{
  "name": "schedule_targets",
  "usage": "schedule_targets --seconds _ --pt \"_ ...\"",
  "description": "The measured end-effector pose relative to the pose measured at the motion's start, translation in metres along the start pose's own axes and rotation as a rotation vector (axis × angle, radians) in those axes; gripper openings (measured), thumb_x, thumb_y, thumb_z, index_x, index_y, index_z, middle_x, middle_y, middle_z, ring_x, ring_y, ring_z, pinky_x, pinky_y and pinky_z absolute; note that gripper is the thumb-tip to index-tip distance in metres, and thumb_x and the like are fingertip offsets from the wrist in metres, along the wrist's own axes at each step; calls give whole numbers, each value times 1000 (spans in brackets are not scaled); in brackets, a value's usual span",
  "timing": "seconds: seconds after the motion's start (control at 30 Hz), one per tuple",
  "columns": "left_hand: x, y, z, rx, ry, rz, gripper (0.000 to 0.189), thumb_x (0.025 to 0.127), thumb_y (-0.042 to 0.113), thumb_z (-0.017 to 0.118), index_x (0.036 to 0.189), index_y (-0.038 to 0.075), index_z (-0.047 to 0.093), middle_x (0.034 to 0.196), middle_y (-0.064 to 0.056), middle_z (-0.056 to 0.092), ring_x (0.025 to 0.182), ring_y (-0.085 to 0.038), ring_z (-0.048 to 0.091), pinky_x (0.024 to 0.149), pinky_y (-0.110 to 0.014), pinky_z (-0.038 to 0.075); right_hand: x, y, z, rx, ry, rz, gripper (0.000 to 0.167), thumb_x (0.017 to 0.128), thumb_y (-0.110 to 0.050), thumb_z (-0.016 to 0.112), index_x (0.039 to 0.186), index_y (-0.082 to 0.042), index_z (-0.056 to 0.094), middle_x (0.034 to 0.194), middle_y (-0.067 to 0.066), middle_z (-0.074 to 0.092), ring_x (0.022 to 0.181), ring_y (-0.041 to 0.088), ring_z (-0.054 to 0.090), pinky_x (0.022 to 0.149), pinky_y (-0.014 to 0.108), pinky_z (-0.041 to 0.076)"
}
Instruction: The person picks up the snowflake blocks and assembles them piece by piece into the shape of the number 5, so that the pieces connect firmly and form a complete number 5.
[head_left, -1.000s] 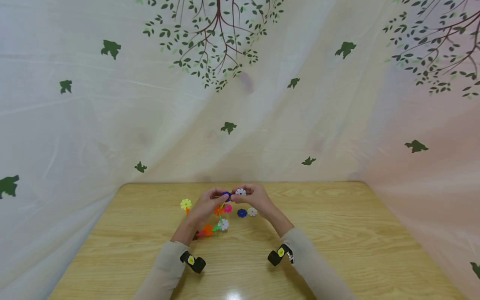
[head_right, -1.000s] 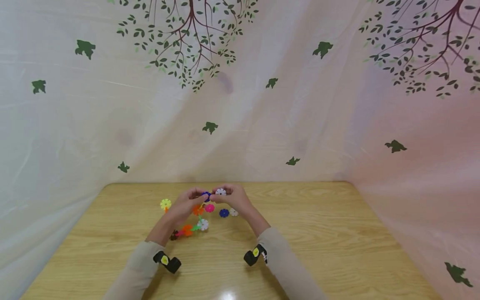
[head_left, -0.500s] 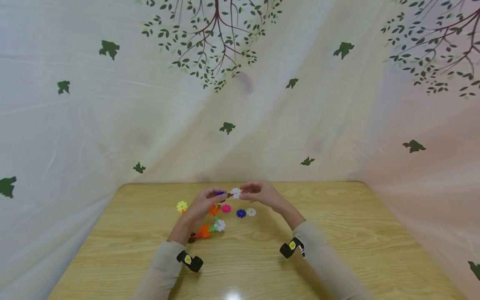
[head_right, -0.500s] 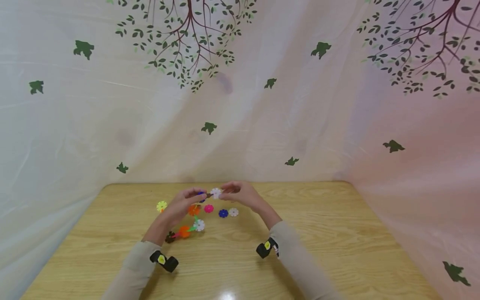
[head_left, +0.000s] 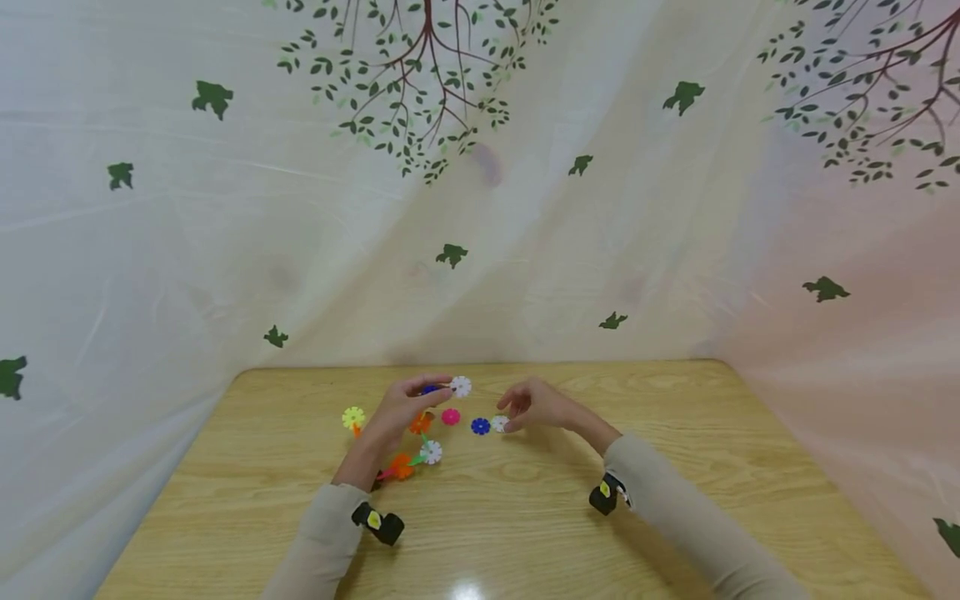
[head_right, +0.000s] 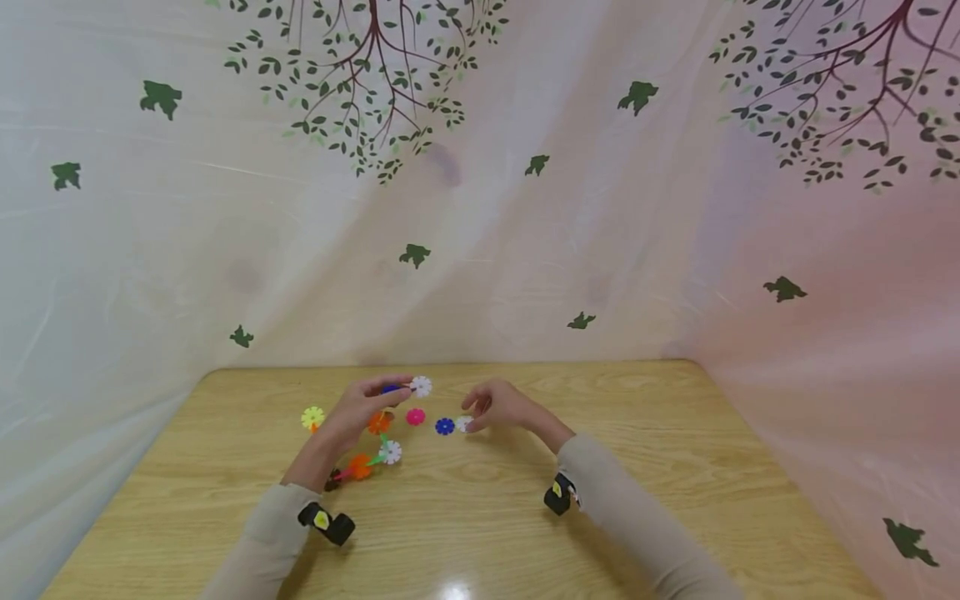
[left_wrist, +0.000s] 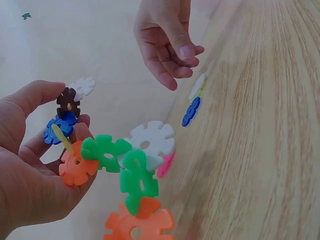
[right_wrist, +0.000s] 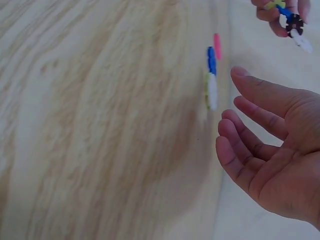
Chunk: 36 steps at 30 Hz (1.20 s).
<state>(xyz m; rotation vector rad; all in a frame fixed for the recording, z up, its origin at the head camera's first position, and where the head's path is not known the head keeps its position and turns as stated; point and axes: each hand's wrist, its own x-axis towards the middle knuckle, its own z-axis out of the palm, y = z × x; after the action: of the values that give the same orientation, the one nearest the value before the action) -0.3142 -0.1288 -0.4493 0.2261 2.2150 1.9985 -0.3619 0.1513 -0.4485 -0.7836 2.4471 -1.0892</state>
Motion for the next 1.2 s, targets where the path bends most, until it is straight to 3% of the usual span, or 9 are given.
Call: schedule_targets --seconds 0.17,0.4,0.67,0.97,1.2 --pt "1 0 0 -9 21 -14 39 98 27 70 133 11 67 125 -8 68 106 -27 62 90 -38 55 0 1 4 -50 -18 -11 35 84 -7 82 116 3 71 84 7 66 73 10 55 64 20 46" --pt "1 0 -1 -11 39 -25 37 101 26 65 135 12 66 124 -5 67 118 -35 56 97 -47 52 5 7 9 -83 -26 -50 30 87 -6 79 114 3 71 83 5 63 74 9 50 63 19 44" --pt "1 1 0 8 51 -41 41 100 29 66 137 11 64 121 -5 65 118 -36 54 92 -40 52 8 11 11 -107 14 -65 27 84 -2 81 109 1 72 89 9 67 79 9 55 69 20 48" --pt "5 0 2 -42 72 -43 34 106 27 55 133 7 55 122 -20 61 100 -30 58 83 -35 51 8 13 13 -52 92 -87 19 82 6 77 100 3 71 90 13 71 80 11 61 72 22 53" --pt "5 -1 4 -119 52 -83 33 108 29 51 134 10 46 114 -15 56 95 -25 65 77 -32 59 9 17 10 0 76 -56 14 83 4 77 96 1 71 88 10 70 79 12 59 71 23 52"
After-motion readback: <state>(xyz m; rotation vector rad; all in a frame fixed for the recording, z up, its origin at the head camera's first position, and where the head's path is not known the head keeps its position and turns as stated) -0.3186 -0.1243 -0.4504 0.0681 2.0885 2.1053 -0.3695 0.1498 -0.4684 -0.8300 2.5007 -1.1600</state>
